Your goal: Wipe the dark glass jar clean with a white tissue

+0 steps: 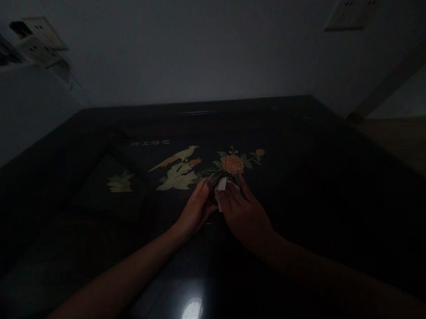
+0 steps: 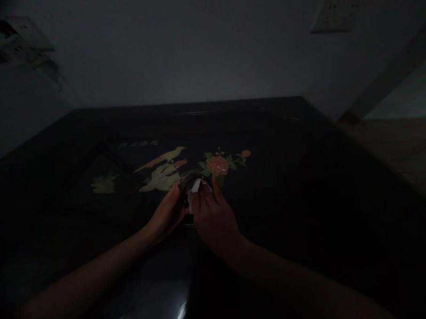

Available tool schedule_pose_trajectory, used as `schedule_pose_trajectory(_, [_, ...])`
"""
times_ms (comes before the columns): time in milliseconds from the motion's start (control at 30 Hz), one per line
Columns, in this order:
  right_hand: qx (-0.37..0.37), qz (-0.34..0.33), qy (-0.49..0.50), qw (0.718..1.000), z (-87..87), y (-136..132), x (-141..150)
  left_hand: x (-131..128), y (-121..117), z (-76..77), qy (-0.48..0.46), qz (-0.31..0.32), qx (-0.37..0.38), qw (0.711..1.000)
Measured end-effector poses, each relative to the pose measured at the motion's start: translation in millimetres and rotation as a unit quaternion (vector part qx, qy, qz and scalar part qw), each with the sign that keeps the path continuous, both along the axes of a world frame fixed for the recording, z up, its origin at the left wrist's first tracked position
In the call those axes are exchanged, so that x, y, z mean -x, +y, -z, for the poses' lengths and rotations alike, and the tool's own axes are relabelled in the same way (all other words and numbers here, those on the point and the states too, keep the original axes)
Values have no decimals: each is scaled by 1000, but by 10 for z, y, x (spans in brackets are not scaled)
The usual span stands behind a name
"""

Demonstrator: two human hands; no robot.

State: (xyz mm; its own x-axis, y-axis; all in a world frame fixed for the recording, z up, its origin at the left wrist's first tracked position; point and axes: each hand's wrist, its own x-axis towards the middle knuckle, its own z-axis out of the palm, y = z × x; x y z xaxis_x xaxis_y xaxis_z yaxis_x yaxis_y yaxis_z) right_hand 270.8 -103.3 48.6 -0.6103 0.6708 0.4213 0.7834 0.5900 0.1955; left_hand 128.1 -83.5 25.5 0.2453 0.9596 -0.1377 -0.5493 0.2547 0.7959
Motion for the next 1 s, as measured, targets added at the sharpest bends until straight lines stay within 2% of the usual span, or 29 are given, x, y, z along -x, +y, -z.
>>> schedule_pose_trajectory(100, [22, -17, 28, 999, -49, 0, -6, 20, -1, 32, 39, -23, -9, 999])
schedule_pose_trajectory(200, [76, -45, 80, 993, -102, 21, -30, 40, 0, 38, 57, -31, -5, 998])
schedule_pose_trajectory(400, [215, -97, 207, 950, -95, 46, -60, 44, 25, -36, -3, -20, -5, 1000])
schedule_pose_trajectory(500, [244, -115, 232, 934, -34, 36, -40, 35, 30, -65, -40, -4, 24, 999])
schedule_pose_trajectory(567, [229, -110, 210, 944, 3, 37, -21, 28, 26, -71, -60, 10, 45, 997])
schedule_pose_trajectory(733, [113, -79, 98, 986, 59, 68, 2, 15, 23, -41, -70, 17, 58, 996])
schedule_pose_trajectory(900, [58, -7, 44, 997, 70, 57, 15, 2, 19, -20, -34, 1, 17, 999])
schedule_pose_trajectory(1000, [39, 7, 25, 999, 48, 30, 26, -3, 5, -40, -10, -4, 17, 1000])
